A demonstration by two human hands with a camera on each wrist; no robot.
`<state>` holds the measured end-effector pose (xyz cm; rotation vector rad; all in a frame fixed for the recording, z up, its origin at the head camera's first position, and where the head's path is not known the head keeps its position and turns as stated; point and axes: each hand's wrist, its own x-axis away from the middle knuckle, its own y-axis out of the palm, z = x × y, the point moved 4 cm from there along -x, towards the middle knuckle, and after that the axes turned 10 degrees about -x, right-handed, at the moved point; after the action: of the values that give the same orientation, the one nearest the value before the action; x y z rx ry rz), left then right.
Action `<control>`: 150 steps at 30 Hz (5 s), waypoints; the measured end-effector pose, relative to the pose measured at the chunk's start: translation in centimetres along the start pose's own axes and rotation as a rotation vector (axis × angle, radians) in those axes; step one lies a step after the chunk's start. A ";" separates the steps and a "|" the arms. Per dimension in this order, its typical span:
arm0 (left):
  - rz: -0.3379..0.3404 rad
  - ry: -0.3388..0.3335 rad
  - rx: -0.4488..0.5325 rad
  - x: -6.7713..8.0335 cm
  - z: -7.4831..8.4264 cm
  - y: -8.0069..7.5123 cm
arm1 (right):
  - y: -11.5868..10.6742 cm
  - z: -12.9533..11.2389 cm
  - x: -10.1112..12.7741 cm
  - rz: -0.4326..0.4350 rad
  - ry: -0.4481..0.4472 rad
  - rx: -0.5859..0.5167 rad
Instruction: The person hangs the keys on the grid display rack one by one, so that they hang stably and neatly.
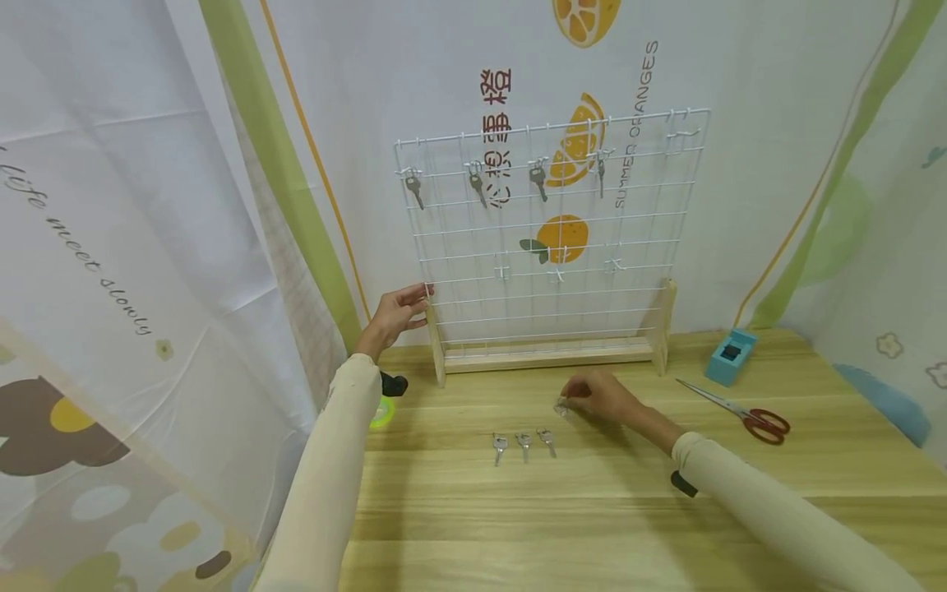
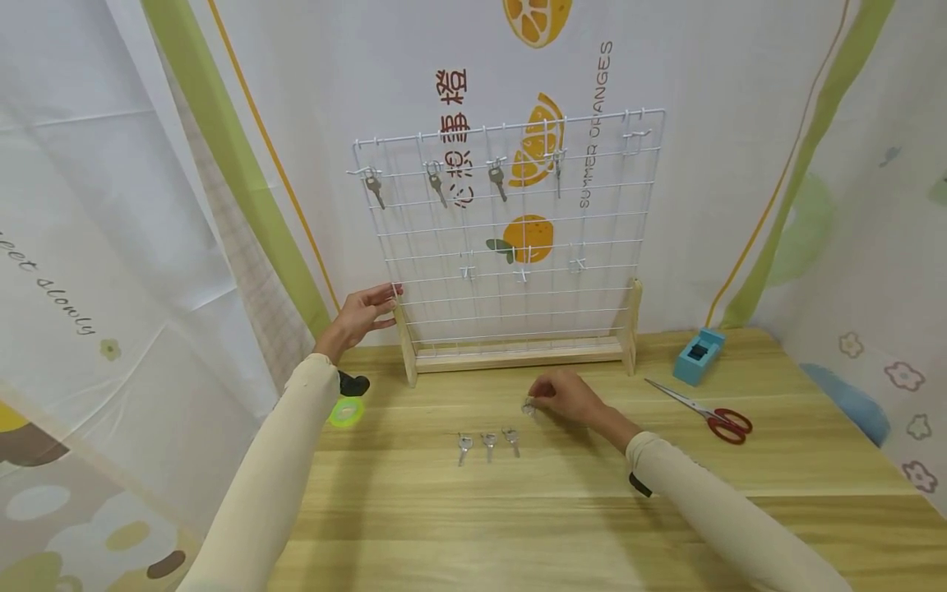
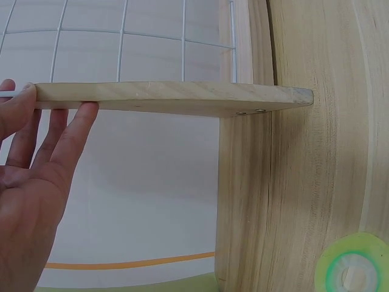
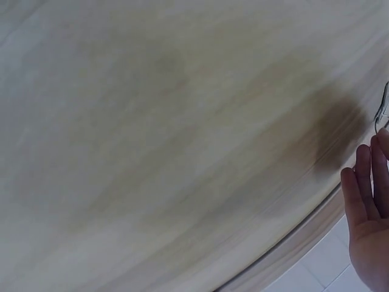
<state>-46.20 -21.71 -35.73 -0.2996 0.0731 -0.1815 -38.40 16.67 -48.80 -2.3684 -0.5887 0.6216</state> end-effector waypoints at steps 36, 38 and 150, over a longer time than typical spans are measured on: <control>-0.022 0.032 -0.017 0.5 0.0 0.0 | -10.4 -6.7 -1.1 0.126 -0.206 0.193; -0.023 0.031 -0.012 0.4 0.0 -0.1 | -11.3 -7.4 -1.2 0.126 -0.180 0.199; -0.026 0.045 -0.014 0.7 0.1 0.2 | -27.2 -16.4 -1.2 0.648 -0.077 0.253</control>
<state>-45.45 -21.66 -35.75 -0.3103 0.1153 -0.2135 -37.13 28.11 -19.13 -2.2773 0.2446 0.9991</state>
